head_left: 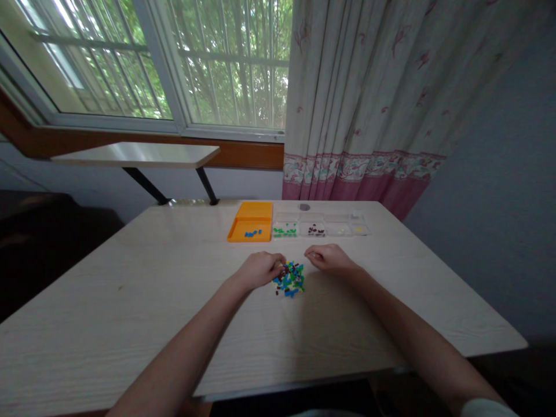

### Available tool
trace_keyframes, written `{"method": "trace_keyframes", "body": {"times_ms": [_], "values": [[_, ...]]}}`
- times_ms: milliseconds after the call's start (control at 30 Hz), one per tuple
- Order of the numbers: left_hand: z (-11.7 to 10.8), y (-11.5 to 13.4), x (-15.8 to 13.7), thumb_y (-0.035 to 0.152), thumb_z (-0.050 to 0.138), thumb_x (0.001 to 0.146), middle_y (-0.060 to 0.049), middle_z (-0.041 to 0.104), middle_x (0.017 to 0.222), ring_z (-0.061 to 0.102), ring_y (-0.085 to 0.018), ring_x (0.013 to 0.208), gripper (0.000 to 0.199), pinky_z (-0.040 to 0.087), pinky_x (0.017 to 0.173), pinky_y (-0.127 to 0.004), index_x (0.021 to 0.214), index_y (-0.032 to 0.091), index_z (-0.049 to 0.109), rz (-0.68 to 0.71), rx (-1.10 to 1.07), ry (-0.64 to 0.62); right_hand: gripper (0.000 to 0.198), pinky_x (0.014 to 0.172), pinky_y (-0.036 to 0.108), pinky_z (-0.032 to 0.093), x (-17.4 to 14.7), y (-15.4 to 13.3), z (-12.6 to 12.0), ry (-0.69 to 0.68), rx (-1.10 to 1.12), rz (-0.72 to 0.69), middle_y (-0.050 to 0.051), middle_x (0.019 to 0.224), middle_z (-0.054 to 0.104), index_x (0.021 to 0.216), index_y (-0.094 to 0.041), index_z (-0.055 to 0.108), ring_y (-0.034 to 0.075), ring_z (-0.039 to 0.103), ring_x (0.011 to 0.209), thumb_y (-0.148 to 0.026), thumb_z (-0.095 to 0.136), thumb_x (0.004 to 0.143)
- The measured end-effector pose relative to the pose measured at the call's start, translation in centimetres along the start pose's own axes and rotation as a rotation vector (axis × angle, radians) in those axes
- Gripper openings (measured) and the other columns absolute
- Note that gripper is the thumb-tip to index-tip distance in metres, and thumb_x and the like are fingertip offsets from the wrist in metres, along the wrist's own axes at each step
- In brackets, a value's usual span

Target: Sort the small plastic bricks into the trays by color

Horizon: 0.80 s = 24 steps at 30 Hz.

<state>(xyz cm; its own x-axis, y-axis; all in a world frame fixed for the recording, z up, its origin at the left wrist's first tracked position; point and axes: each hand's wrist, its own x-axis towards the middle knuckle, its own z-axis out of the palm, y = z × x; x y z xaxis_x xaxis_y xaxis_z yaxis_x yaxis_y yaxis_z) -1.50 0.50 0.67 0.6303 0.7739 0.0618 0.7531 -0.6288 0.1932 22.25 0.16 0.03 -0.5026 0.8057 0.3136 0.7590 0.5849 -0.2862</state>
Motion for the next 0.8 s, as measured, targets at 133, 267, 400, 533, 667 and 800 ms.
{"method": "trace_keyframes", "body": {"times_ms": [133,267,400,533,667,800], "values": [[0.0,-0.1,0.0,0.035,0.042,0.079,-0.001,0.064,0.073,0.058,-0.015,0.067,0.023,0.035,0.056,-0.021,0.091,0.025,0.059,0.015,-0.020,0.007,0.020,0.054,0.017,0.033,0.0,-0.3,-0.1,-0.011,0.009,-0.009,-0.001,0.063,0.061,0.089,-0.020,0.062,0.008,0.051,0.052,-0.026,0.045,0.080],[0.2,-0.2,0.1,0.033,0.043,0.079,0.000,0.065,0.075,0.058,-0.014,0.068,0.021,0.035,0.057,-0.020,0.086,0.023,0.060,0.013,-0.087,0.020,0.020,0.052,0.017,0.032,0.0,-0.6,-0.3,-0.013,0.001,-0.017,-0.001,0.062,0.061,0.089,-0.020,0.062,0.008,0.049,0.051,-0.026,0.045,0.080],[0.3,0.0,0.2,0.031,0.039,0.082,-0.001,0.065,0.081,0.058,-0.013,0.071,0.022,0.036,0.060,-0.019,0.090,0.023,0.059,0.011,-0.195,0.093,0.020,0.051,0.017,0.031,0.1,-1.1,-0.4,-0.023,0.012,-0.017,-0.001,0.060,0.060,0.088,-0.020,0.063,0.007,0.048,0.049,-0.026,0.045,0.080],[0.3,0.8,0.2,0.031,0.038,0.083,0.001,0.064,0.077,0.056,-0.011,0.068,0.023,0.036,0.059,-0.018,0.091,0.021,0.057,0.005,-0.325,0.170,0.020,0.051,0.017,0.031,0.2,-2.0,0.3,-0.009,0.051,0.031,-0.002,0.059,0.060,0.090,-0.022,0.063,0.007,0.048,0.049,-0.028,0.047,0.079],[0.1,1.5,0.2,0.034,0.040,0.083,0.001,0.062,0.071,0.054,-0.010,0.063,0.023,0.035,0.057,-0.018,0.087,0.019,0.057,-0.005,-0.387,0.215,0.022,0.052,0.017,0.031,0.4,-2.9,1.3,0.030,0.083,0.090,-0.004,0.058,0.059,0.093,-0.025,0.062,0.007,0.049,0.050,-0.033,0.052,0.075],[0.0,1.7,0.2,0.033,0.041,0.082,0.001,0.061,0.067,0.052,-0.010,0.060,0.022,0.034,0.056,-0.017,0.085,0.018,0.057,-0.012,-0.423,0.242,0.023,0.051,0.017,0.031,0.5,-3.4,1.7,0.046,0.127,0.125,-0.004,0.057,0.058,0.093,-0.025,0.062,0.007,0.047,0.048,-0.035,0.052,0.075]]}}
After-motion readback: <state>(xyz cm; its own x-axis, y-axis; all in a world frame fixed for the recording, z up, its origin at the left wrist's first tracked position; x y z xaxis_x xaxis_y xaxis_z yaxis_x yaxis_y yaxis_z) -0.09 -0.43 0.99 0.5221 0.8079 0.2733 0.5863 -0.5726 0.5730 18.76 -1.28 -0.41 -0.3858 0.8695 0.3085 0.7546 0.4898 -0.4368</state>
